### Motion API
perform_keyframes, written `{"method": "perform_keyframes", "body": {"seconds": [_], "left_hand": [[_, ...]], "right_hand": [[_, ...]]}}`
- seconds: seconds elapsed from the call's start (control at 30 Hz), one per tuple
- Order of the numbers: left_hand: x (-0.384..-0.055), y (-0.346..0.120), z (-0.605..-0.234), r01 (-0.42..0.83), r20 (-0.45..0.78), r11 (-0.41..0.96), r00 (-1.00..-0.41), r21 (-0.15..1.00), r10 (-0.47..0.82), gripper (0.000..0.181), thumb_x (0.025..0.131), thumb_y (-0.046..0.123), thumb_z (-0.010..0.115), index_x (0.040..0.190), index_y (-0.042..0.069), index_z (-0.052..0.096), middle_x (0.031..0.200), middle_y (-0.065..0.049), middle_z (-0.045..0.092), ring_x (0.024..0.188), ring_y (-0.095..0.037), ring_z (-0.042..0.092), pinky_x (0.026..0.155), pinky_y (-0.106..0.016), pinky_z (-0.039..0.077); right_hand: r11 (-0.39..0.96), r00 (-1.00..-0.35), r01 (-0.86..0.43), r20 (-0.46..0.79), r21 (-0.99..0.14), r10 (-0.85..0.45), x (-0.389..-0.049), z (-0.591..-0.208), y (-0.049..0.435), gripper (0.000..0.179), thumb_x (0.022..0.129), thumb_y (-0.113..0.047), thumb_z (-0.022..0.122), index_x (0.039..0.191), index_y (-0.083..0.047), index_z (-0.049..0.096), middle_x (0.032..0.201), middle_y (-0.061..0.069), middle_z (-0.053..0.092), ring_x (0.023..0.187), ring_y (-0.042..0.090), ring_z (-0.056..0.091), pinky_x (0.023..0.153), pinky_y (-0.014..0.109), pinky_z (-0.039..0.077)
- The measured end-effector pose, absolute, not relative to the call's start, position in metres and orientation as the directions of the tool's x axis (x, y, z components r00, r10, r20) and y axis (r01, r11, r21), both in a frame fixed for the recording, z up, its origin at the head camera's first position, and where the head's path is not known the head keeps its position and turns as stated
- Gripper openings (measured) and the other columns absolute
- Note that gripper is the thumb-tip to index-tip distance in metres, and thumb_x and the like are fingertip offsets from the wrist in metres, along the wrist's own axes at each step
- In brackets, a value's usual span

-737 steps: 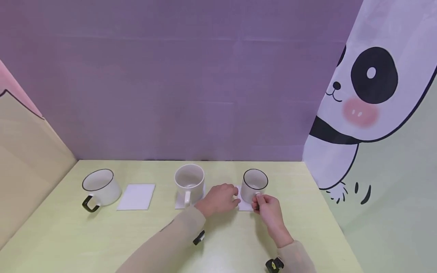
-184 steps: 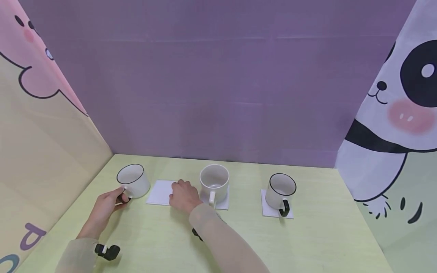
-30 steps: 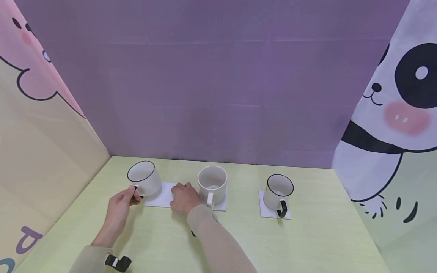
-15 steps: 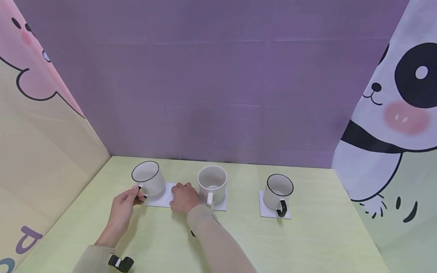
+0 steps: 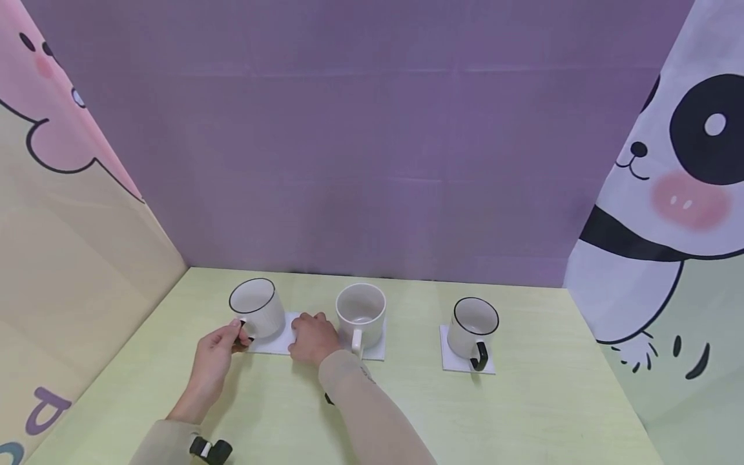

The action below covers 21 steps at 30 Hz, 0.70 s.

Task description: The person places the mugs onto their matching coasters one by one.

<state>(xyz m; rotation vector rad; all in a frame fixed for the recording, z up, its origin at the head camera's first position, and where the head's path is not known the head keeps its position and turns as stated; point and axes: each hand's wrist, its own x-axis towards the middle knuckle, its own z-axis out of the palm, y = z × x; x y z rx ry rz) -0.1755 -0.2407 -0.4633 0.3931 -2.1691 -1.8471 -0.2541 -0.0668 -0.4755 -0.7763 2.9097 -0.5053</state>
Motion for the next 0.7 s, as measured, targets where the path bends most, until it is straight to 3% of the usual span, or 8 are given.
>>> {"method": "perform_keyframes", "body": {"seconds": [0.37,0.7], "left_hand": [[-0.181,-0.234,-0.466,-0.027,0.030,0.147,-0.929,0.989,-0.370,0.043,0.109,0.024,0.050,0.094,-0.015,0.063,0.080,-0.002,0.061,0.080,-0.013,0.056,0.074,-0.023,0.050],[-0.184,-0.233,-0.466,-0.054,0.018,0.181,-0.926,0.982,-0.377,0.043,0.109,0.025,0.048,0.097,-0.014,0.063,0.083,-0.004,0.061,0.083,-0.014,0.055,0.075,-0.023,0.050]], "right_hand": [[0.806,-0.875,-0.454,0.017,-0.379,-0.484,-0.260,-0.487,-0.068,0.036,0.089,-0.029,0.074,0.122,-0.016,0.070,0.125,-0.005,0.066,0.115,0.025,0.056,0.094,0.035,0.048],[0.801,-0.884,-0.430,0.012,-0.416,-0.468,-0.257,-0.481,-0.066,0.036,0.087,-0.028,0.078,0.119,-0.014,0.069,0.119,-0.004,0.068,0.112,0.024,0.057,0.090,0.034,0.049]]}}
